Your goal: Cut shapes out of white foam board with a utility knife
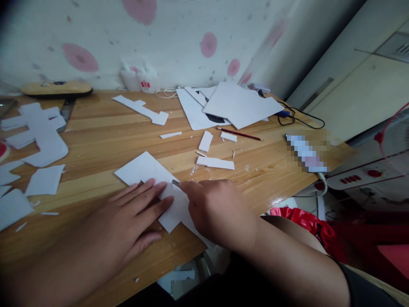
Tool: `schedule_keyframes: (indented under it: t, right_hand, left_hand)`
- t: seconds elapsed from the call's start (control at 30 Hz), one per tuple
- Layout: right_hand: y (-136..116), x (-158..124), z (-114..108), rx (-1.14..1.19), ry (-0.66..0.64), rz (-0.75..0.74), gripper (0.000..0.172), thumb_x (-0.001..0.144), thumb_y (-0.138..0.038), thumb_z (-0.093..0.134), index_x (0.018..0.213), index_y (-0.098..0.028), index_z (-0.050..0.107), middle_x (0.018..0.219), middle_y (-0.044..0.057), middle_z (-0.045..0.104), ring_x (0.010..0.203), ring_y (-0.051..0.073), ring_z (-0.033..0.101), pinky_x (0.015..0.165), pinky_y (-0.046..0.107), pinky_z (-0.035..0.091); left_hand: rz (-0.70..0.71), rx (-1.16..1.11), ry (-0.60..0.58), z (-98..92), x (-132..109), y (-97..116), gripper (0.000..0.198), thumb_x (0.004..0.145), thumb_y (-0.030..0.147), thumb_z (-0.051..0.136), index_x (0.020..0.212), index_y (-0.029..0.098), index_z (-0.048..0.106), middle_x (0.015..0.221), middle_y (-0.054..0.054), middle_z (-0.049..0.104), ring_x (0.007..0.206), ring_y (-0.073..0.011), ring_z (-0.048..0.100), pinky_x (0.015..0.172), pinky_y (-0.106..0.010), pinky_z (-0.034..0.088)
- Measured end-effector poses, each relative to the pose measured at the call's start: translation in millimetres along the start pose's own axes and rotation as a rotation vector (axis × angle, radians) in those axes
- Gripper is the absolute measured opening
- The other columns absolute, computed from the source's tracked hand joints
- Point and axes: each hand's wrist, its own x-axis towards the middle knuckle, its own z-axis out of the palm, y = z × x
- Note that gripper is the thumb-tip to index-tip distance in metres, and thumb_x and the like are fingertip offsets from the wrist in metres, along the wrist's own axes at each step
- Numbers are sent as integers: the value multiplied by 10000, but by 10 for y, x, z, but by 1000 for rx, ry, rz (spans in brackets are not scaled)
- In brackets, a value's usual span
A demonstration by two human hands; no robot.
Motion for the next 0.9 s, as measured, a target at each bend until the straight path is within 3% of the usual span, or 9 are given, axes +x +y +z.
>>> schedule_keyframes:
  t: [0.47, 0.9]
  right_hand:
    - [-6, 0, 6, 28, -3, -16, 348, 858, -135, 467, 1147, -177, 657, 850, 71, 744, 726, 175, 690, 646, 255, 506]
    - [-7, 7, 15, 13, -4, -8, 347, 858, -129, 472, 1149, -179, 655, 842, 66, 740, 707, 165, 679, 635, 242, 487]
  left_hand:
    - [-31, -60, -25, -18, 3, 9, 499, 775, 344, 691, 1226, 143, 617, 1345, -214, 563, 1212, -408, 532, 991, -575, 431]
    - [-25, -8, -26, -7, -9, -3, 548, 748, 383, 717, 1240, 167, 609, 1353, -199, 561, 1209, -401, 540, 958, -565, 472]
